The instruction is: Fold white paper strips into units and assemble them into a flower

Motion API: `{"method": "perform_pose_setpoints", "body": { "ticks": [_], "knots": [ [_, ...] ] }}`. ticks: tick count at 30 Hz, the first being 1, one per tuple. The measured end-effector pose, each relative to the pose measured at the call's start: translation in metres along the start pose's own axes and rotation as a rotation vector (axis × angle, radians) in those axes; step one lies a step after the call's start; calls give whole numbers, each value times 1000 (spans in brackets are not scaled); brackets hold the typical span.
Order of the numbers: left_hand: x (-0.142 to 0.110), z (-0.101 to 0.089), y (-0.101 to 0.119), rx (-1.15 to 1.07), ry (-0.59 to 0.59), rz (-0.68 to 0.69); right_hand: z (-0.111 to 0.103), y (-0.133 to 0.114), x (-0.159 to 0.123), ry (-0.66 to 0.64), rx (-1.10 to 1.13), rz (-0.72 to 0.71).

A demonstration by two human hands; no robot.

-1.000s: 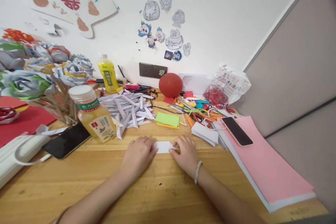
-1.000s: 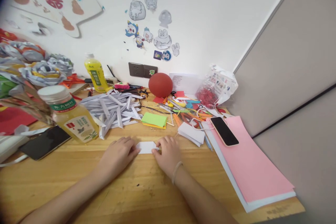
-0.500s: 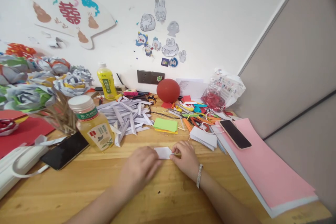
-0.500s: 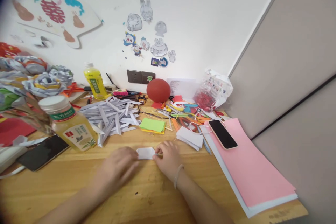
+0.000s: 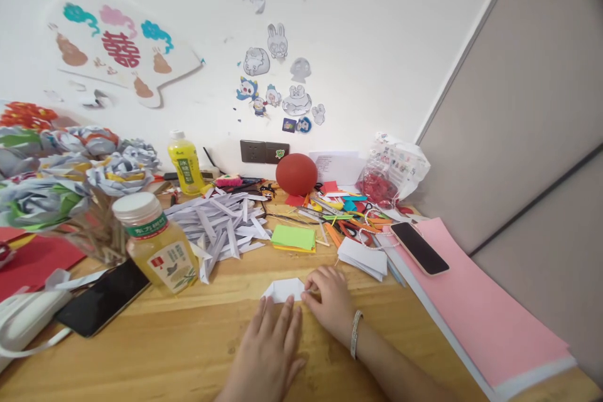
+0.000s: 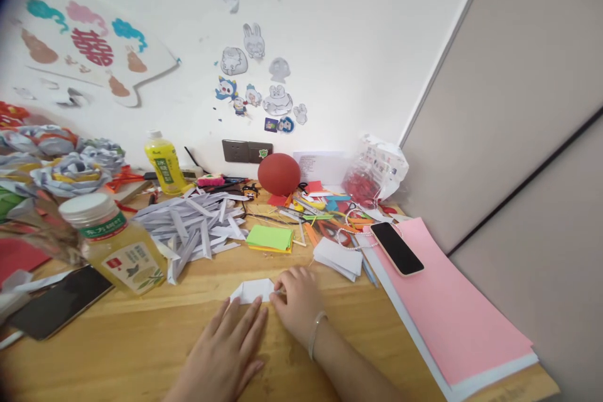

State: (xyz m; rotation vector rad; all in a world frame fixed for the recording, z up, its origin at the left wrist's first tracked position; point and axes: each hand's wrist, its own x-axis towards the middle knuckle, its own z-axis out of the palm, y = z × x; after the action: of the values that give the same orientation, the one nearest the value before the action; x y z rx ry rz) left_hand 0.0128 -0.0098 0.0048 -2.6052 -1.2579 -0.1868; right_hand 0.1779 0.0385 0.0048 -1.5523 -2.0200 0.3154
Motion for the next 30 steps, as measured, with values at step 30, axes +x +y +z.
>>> {"method": "perform_pose_setpoints", "body": {
  "ticks": [30],
  "knots": [
    [7, -14, -13, -134, -222, 125, -10, 12, 4, -72, -164, -287]
  ]
}}
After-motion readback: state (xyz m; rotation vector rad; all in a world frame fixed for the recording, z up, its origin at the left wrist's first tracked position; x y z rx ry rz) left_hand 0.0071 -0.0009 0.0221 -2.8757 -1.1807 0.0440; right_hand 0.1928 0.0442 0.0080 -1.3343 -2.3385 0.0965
